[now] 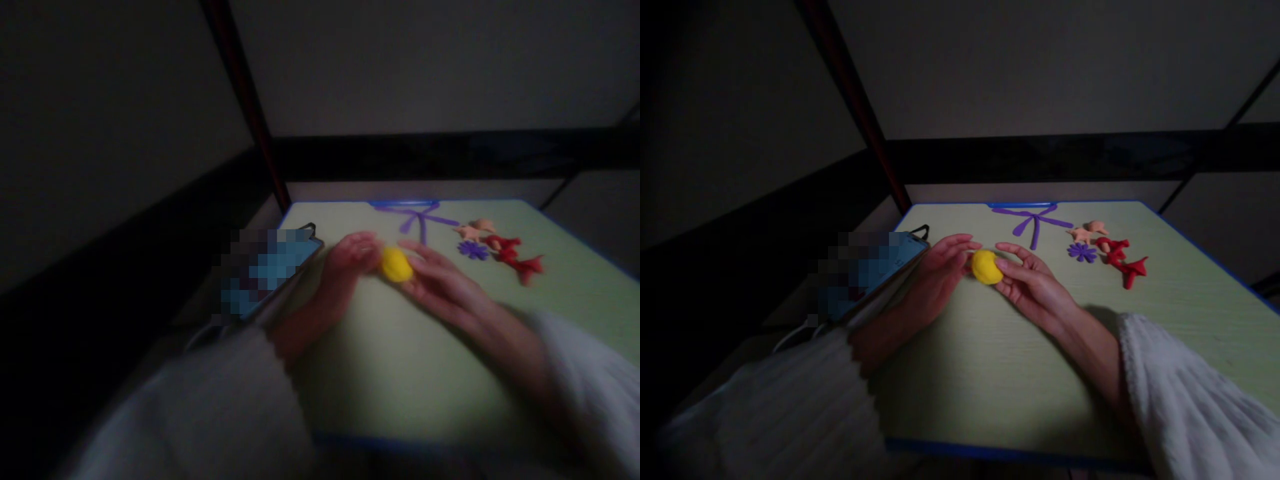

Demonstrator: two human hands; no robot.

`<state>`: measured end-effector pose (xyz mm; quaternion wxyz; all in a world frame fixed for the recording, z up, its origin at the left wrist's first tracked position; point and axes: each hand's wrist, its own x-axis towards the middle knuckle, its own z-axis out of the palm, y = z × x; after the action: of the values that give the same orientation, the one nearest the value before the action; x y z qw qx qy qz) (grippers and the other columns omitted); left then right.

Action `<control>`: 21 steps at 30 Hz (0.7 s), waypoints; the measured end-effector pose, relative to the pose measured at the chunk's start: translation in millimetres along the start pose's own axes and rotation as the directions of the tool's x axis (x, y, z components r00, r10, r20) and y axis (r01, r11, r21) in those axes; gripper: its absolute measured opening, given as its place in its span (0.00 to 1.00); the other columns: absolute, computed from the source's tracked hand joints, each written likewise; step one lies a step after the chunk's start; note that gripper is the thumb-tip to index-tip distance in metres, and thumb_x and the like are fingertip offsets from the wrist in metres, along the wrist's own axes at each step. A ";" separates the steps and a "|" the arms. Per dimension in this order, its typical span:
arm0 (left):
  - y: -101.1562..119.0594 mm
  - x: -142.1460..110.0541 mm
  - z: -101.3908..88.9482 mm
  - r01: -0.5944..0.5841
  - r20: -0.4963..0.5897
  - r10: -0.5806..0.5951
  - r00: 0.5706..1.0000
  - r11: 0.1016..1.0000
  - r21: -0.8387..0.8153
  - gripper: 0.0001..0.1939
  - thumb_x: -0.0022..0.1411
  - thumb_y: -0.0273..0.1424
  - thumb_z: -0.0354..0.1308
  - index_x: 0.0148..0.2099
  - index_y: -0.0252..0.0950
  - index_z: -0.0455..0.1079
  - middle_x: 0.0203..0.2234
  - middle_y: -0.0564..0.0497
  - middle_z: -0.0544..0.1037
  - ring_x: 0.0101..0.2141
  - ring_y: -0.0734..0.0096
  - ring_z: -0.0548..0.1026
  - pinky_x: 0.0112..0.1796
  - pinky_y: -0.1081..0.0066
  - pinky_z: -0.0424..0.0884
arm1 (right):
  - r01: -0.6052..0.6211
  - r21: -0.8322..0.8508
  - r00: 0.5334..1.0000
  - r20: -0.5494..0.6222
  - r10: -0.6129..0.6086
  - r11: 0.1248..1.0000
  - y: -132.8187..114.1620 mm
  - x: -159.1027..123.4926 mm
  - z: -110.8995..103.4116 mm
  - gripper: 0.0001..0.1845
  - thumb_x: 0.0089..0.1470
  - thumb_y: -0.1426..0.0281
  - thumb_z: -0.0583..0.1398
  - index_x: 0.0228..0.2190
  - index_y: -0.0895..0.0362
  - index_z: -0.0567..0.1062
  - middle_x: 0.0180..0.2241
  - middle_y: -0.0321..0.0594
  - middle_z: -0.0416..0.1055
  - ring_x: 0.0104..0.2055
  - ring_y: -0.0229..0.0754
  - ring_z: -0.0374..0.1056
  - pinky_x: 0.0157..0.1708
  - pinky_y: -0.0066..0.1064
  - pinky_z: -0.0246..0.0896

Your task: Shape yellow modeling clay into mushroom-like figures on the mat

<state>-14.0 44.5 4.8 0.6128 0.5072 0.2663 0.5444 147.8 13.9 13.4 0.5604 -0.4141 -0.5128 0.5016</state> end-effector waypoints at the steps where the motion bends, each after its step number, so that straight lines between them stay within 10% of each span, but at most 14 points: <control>1: 0.6 0.5 -1.0 -0.087 -0.038 0.093 0.995 0.988 0.130 0.20 0.48 0.33 0.65 0.44 0.35 0.67 0.40 0.48 0.74 0.38 0.71 0.73 0.37 0.73 0.69 | -0.042 0.050 0.999 -0.007 0.042 0.998 -0.3 0.1 -0.2 0.11 0.44 0.64 0.65 0.33 0.52 0.75 0.32 0.38 0.77 0.33 0.40 0.73 0.31 0.31 0.71; 5: 3.2 -3.3 -0.1 -0.393 0.040 0.455 0.890 0.718 0.575 0.23 0.43 0.32 0.69 0.43 0.35 0.69 0.45 0.45 0.73 0.44 0.65 0.72 0.38 0.69 0.72 | -0.159 0.217 0.982 -0.064 0.177 0.963 -1.3 -0.2 0.9 0.20 0.39 0.68 0.68 0.37 0.51 0.73 0.28 0.34 0.76 0.28 0.37 0.73 0.28 0.28 0.69; 9: -0.9 -11.8 5.8 -0.505 0.192 0.553 0.811 0.496 0.706 0.20 0.45 0.31 0.68 0.42 0.34 0.71 0.43 0.43 0.76 0.45 0.64 0.74 0.44 0.64 0.73 | -0.188 0.307 0.967 -0.109 0.230 0.933 -2.1 -1.0 6.0 0.23 0.31 0.73 0.72 0.33 0.54 0.72 0.23 0.32 0.76 0.25 0.35 0.71 0.28 0.24 0.66; 21: -7.3 -12.0 4.3 -0.429 0.147 0.496 0.856 0.521 0.738 0.17 0.46 0.26 0.67 0.41 0.36 0.74 0.39 0.47 0.80 0.39 0.67 0.77 0.42 0.67 0.74 | -0.020 0.045 0.997 -0.075 0.024 0.999 -4.9 -0.2 5.6 0.12 0.40 0.63 0.67 0.26 0.56 0.72 0.24 0.34 0.72 0.25 0.34 0.66 0.27 0.26 0.61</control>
<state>-10.5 32.5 -3.0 0.1701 0.7422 0.3463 0.5480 142.9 12.7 18.9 0.5828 -0.4259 -0.4755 0.5029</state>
